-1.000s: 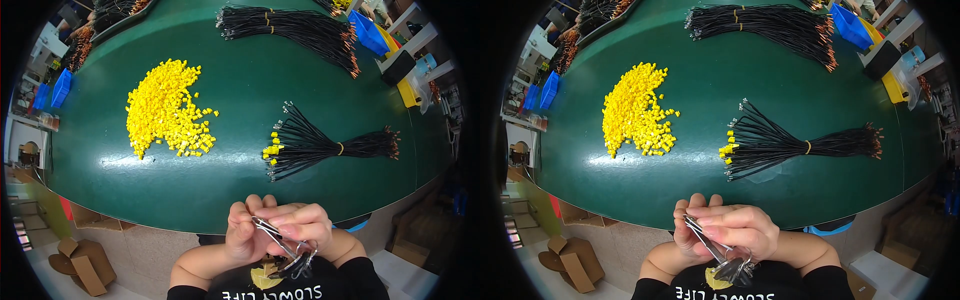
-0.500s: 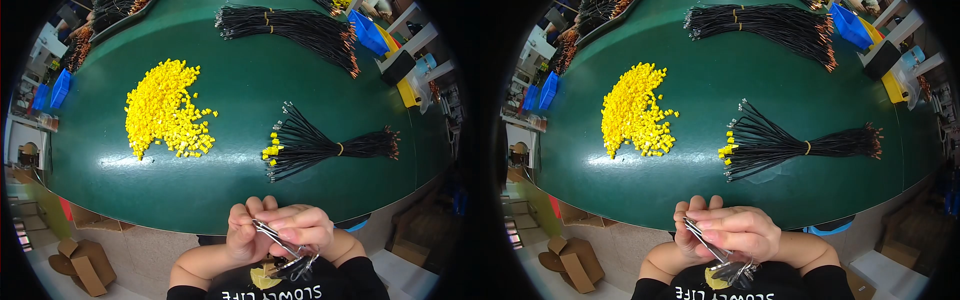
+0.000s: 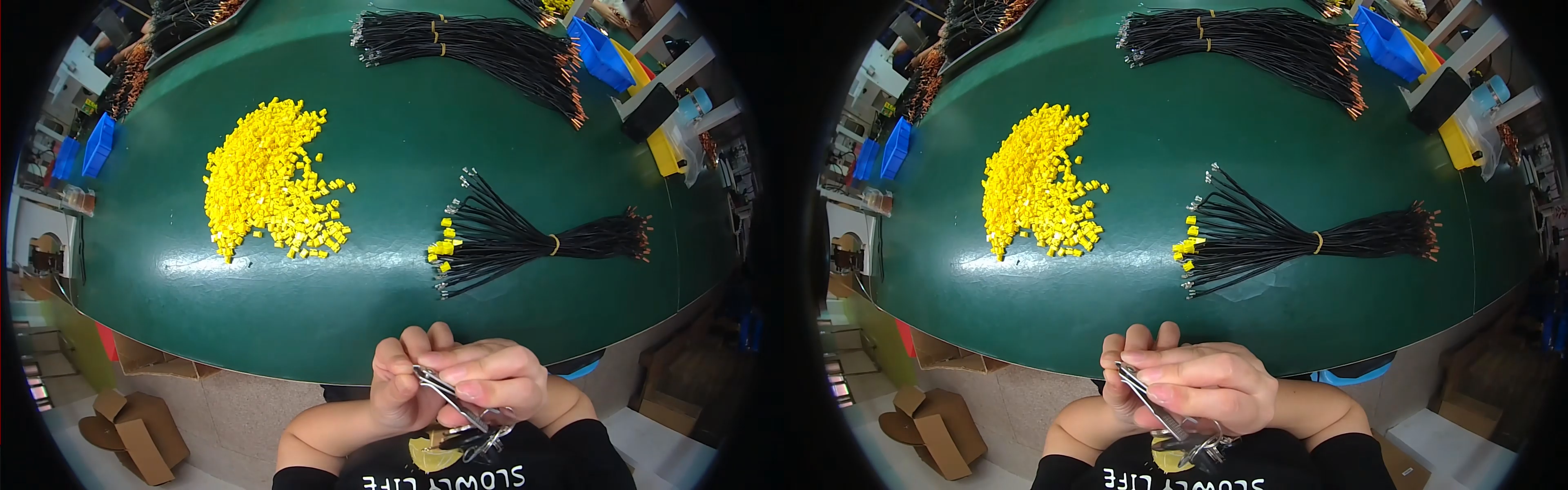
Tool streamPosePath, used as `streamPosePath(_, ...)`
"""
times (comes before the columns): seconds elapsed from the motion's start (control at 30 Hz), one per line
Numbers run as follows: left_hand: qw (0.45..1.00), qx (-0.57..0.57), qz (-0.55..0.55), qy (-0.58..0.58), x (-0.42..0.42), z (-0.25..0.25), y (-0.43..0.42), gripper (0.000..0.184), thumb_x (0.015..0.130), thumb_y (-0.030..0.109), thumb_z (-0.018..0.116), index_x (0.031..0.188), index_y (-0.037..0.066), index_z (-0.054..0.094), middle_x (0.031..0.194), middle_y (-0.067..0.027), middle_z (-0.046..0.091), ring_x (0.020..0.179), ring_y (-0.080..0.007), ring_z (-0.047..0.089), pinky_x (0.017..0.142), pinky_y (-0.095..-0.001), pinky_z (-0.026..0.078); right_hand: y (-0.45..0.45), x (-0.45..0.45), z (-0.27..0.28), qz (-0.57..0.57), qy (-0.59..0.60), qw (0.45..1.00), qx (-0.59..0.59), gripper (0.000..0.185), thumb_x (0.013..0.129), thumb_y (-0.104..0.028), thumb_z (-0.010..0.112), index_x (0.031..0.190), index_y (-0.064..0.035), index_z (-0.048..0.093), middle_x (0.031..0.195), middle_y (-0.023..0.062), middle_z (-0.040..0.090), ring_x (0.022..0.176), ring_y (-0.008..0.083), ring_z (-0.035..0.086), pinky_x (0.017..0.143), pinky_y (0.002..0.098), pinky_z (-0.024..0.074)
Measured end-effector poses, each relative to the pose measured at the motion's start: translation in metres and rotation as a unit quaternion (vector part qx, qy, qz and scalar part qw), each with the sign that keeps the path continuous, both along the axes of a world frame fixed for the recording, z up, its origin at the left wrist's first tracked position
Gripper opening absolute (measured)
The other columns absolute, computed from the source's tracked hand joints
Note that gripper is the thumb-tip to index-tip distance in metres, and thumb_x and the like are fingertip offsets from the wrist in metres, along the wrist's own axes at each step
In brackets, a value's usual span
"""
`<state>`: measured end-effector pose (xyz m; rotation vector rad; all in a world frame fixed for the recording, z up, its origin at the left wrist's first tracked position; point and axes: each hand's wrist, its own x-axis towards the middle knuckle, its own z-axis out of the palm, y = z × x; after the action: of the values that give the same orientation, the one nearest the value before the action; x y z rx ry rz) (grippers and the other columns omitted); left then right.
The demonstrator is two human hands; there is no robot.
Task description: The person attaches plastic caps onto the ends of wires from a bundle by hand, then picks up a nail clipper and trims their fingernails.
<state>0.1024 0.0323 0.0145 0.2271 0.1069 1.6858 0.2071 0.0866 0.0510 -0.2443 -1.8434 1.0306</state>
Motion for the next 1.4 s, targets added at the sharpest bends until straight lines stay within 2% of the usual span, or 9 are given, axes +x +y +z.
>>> streamPosePath(0.57, 1.0, 0.007, 0.005, -0.014, 0.003, -0.003, 0.001, 0.007, 0.078, 0.016, 0.064, 0.083, 0.017, 0.06, 0.087, 0.001, 0.056, 0.081, -0.0179, 0.041, 0.077, -0.0327, 0.038, 0.004, 0.005, 0.009, 0.014, -0.048, 0.999, 0.016, 0.034, 0.07, -0.004, 0.069, 0.095, -0.0019, 0.046, 0.094, 0.015, 0.053, 0.088, 0.0351, 0.06, 0.07, 0.038, 0.0539)
streamPosePath(1.0, 1.0, 0.013, 0.007, -0.006, 0.003, -0.001, 0.001, 0.007, 0.078, 0.014, 0.064, 0.083, 0.014, 0.058, 0.085, -0.001, 0.056, 0.082, -0.0194, 0.044, 0.078, -0.0355, 0.039, 0.002, 0.006, 0.011, 0.008, -0.041, 0.999, 0.018, 0.037, 0.069, -0.004, 0.07, 0.096, -0.0028, 0.046, 0.095, 0.0145, 0.052, 0.088, 0.0347, 0.06, 0.068, 0.0367, 0.0542)
streamPosePath(1.1, 1.0, 0.01, 0.01, -0.001, 0.002, 0.001, 0.002, 0.007, 0.078, 0.013, 0.063, 0.082, 0.013, 0.058, 0.084, -0.0014, 0.056, 0.081, -0.0196, 0.044, 0.078, -0.0358, 0.039, 0.001, 0.002, 0.006, -0.016, 0.012, 0.999, 0.028, 0.03, 0.069, -0.006, 0.07, 0.093, 0.0028, 0.055, 0.098, 0.0144, 0.053, 0.091, 0.0322, 0.06, 0.07, 0.032, 0.0542)
streamPosePath(1.4, 1.0, 0.018, 0.011, 0.002, 0.002, 0.0, 0.003, 0.007, 0.078, 0.011, 0.062, 0.082, 0.013, 0.057, 0.084, -0.0017, 0.056, 0.08, -0.0199, 0.044, 0.078, -0.0365, 0.04, 0.003, 0.004, 0.01, -0.018, -0.003, 0.999, 0.041, 0.029, 0.069, -0.005, 0.07, 0.092, 0.003, 0.056, 0.098, 0.0143, 0.054, 0.09, 0.0316, 0.06, 0.07, 0.0319, 0.0541)
